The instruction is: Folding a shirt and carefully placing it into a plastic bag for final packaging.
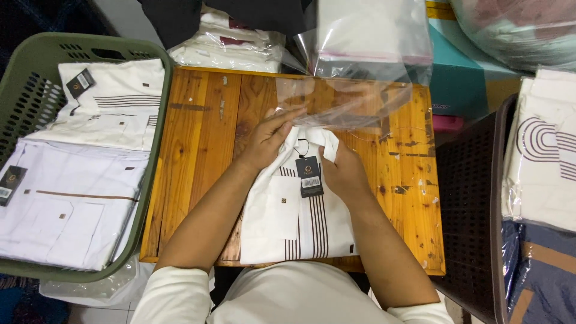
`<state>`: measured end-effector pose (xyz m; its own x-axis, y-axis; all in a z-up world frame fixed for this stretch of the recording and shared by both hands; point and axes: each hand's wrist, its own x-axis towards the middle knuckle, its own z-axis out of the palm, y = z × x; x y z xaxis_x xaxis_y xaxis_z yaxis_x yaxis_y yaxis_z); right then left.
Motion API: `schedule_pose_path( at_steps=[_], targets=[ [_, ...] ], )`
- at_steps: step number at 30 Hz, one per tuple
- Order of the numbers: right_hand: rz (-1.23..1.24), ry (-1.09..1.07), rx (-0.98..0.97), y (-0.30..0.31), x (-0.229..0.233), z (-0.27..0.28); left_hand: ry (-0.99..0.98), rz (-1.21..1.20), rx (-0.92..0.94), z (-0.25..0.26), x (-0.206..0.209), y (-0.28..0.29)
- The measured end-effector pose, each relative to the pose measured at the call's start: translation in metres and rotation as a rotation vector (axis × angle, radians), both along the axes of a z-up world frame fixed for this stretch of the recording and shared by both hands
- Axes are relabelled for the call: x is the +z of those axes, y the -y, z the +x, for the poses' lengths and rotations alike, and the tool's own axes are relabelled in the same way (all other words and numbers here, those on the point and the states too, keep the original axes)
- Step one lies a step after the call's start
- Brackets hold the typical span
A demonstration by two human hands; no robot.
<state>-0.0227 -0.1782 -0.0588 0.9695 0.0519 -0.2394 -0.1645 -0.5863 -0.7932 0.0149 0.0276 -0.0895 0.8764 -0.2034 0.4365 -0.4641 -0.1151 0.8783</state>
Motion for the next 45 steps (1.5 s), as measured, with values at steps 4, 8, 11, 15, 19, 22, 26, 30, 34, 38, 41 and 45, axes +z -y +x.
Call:
schedule_pose_path(
  at_steps=[4,8,11,15,19,22,26,30,34,38,41,45],
  targets=[
    [-0.021,0.035,-0.053,-0.001,-0.01,0.012,-0.111,-0.253,-0.009,0.005,-0.001,0.01],
    [-0.011,-0.076,-0.068,-0.018,0.017,0.014,-0.178,-0.396,-0.079,0.011,-0.006,0.024],
    [0.075,-0.084,-0.017,-0.03,0.042,0.006,-0.189,-0.28,-0.11,0.008,0.018,0.029],
    [0.056,-0.145,0.183,-0.049,0.09,-0.005,-0.226,-0.239,-0.158,0.003,0.033,0.032],
    [0.054,-0.126,0.298,-0.047,0.08,-0.008,-0.209,-0.135,-0.26,0.006,0.037,0.031],
    [0.111,-0.163,0.281,-0.048,0.058,-0.011,-0.247,-0.068,-0.343,0.007,0.045,0.032],
    [0.139,-0.173,0.175,-0.061,0.089,-0.016,-0.339,-0.058,-0.41,0.015,0.05,0.026],
    [-0.081,0.043,0.103,-0.068,0.021,-0.015,-0.32,0.034,-0.367,0.007,0.051,0.026],
    [-0.127,0.052,0.035,-0.072,0.027,-0.017,-0.316,0.107,-0.286,0.008,0.043,0.025],
    [-0.162,0.104,0.056,-0.066,0.011,-0.014,-0.316,0.01,-0.192,0.009,0.041,0.029],
    [-0.165,0.162,0.137,-0.054,-0.008,-0.015,-0.186,0.177,-0.021,0.006,0.055,0.01],
    [-0.061,0.199,0.179,-0.034,0.025,-0.039,-0.072,0.235,0.081,0.034,0.01,-0.01]
  ],
)
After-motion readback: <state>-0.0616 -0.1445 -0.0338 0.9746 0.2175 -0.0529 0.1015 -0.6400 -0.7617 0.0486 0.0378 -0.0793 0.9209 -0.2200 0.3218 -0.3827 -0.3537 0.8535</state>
